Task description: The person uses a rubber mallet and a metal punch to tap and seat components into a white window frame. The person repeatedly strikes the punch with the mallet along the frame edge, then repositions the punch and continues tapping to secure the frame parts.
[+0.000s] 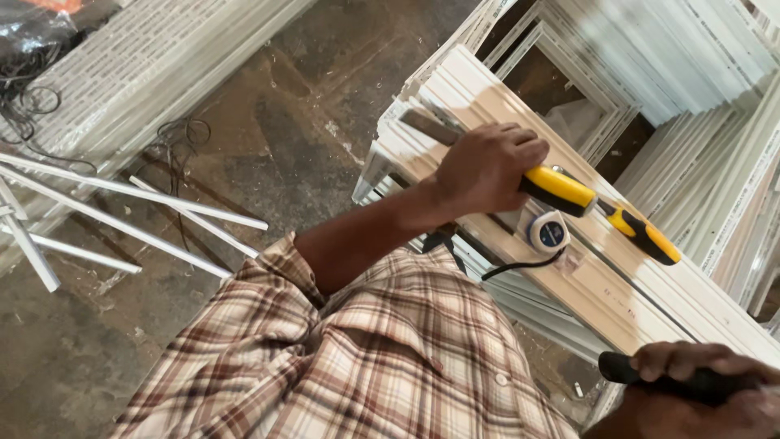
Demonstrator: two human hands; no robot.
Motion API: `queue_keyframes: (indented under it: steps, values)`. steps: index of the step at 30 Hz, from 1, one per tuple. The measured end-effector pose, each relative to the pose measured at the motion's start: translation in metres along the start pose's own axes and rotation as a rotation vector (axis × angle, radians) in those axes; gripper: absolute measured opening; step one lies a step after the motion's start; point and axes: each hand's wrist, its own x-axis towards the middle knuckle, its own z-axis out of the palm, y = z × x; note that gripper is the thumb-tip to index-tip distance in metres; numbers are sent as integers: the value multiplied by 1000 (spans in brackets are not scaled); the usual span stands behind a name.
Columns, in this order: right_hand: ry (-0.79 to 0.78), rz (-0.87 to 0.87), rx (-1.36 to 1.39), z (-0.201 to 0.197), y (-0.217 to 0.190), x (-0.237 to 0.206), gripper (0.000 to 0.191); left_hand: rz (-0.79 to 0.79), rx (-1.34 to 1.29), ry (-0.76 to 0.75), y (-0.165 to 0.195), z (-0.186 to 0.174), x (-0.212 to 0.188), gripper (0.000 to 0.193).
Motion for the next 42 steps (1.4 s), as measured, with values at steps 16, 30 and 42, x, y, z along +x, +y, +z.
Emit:
queue_keyframes:
  steps: [16,30,42]
  values:
    - [1,58,167,30,5,-12,41,-11,14,7,-2,2,0,32]
    - [128,-43,18,-4,21,-11,38,3,7,-13,-10,0,1,38]
    - [-26,170,-132,69,27,-4,47,-58,34,-127,-8,-2,4,33]
